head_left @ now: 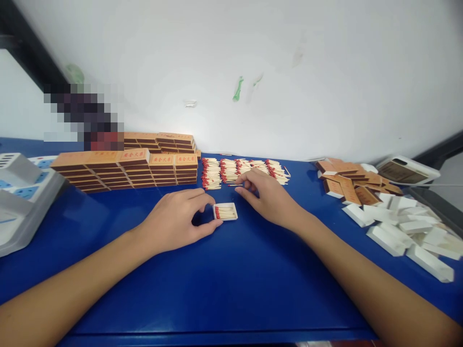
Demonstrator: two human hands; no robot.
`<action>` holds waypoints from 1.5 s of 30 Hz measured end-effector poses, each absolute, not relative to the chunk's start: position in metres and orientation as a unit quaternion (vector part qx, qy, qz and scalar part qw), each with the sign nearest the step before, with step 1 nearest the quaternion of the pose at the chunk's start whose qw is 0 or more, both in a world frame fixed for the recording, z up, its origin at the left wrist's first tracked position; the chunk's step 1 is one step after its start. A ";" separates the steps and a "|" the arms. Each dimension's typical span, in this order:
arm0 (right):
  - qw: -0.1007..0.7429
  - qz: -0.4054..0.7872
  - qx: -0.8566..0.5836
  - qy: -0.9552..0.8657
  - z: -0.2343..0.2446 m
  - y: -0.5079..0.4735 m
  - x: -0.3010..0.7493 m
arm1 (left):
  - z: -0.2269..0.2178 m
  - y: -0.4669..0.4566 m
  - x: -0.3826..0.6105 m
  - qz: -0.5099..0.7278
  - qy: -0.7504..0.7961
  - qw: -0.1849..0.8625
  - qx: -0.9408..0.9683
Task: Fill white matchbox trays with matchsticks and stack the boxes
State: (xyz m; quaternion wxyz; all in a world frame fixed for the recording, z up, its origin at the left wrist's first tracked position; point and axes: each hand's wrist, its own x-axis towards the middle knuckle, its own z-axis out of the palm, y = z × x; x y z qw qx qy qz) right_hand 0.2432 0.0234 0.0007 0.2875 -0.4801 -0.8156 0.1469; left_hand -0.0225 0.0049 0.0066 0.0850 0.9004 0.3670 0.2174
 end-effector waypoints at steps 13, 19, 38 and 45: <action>0.244 0.117 -0.505 -0.820 -0.008 0.039 0.253 | 0.007 0.006 -0.024 0.218 0.369 0.082 0.900; 0.239 0.257 -0.450 -0.821 0.012 0.015 0.239 | 0.006 0.007 -0.024 0.215 0.380 0.080 0.896; 0.313 0.107 -0.485 -0.810 -0.016 0.049 0.247 | 0.009 0.003 -0.021 0.208 0.359 0.091 0.905; 0.325 0.123 -0.497 -0.795 -0.008 0.044 0.252 | 0.008 0.006 -0.023 0.221 0.367 0.079 0.900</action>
